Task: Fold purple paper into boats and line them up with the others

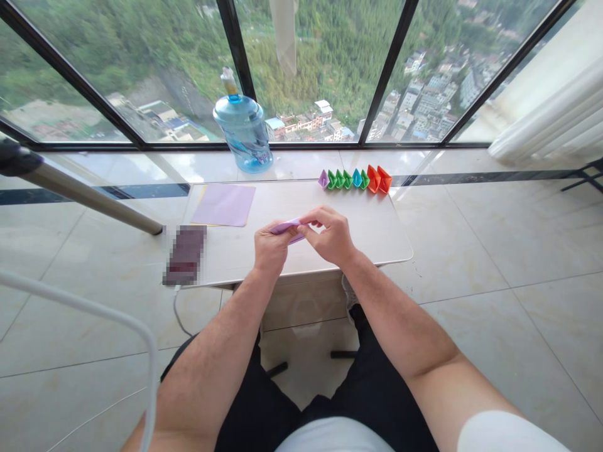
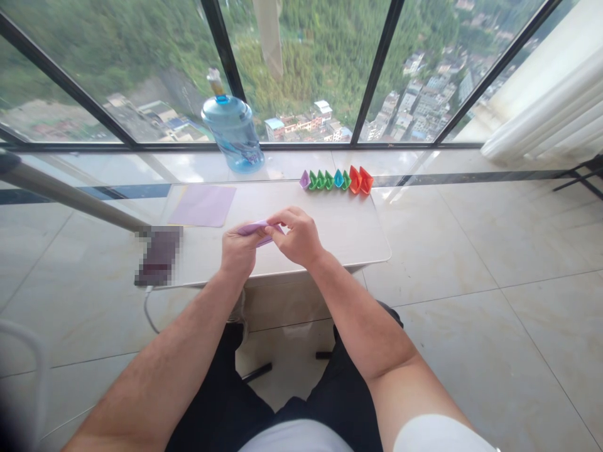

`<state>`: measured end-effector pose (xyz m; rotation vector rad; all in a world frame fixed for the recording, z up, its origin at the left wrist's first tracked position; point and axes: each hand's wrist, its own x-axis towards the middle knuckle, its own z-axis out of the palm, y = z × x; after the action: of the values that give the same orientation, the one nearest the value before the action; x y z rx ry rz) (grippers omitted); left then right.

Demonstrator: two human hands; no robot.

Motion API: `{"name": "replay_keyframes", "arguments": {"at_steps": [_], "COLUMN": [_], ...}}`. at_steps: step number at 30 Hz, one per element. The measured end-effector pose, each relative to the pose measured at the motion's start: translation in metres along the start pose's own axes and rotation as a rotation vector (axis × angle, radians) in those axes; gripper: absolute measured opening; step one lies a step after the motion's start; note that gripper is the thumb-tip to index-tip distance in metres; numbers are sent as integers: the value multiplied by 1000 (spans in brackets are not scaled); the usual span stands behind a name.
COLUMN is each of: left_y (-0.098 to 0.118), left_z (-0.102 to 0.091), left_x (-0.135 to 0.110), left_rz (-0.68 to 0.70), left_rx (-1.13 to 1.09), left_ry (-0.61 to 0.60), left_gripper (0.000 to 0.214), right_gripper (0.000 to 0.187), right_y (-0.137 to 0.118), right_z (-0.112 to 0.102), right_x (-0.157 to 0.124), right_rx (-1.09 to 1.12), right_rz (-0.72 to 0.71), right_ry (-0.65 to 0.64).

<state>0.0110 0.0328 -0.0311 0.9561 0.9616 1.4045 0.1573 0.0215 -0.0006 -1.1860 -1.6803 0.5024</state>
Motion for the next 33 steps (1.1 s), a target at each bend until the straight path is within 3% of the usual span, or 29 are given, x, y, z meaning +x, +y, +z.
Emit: {"name": "replay_keyframes", "arguments": {"at_steps": [29, 33], "left_y": [0, 1], "left_z": [-1, -1], "left_x": [0, 0], "left_rz": [31, 39], "left_rx": [40, 60], "left_ry": [-15, -2], "left_gripper": [24, 24], "right_gripper": [18, 10], "right_y": [-2, -3], "right_z": [4, 5], "right_x": [1, 1], "right_rx": [159, 137], "right_rz": [129, 146], "right_ry": [-23, 7]}}
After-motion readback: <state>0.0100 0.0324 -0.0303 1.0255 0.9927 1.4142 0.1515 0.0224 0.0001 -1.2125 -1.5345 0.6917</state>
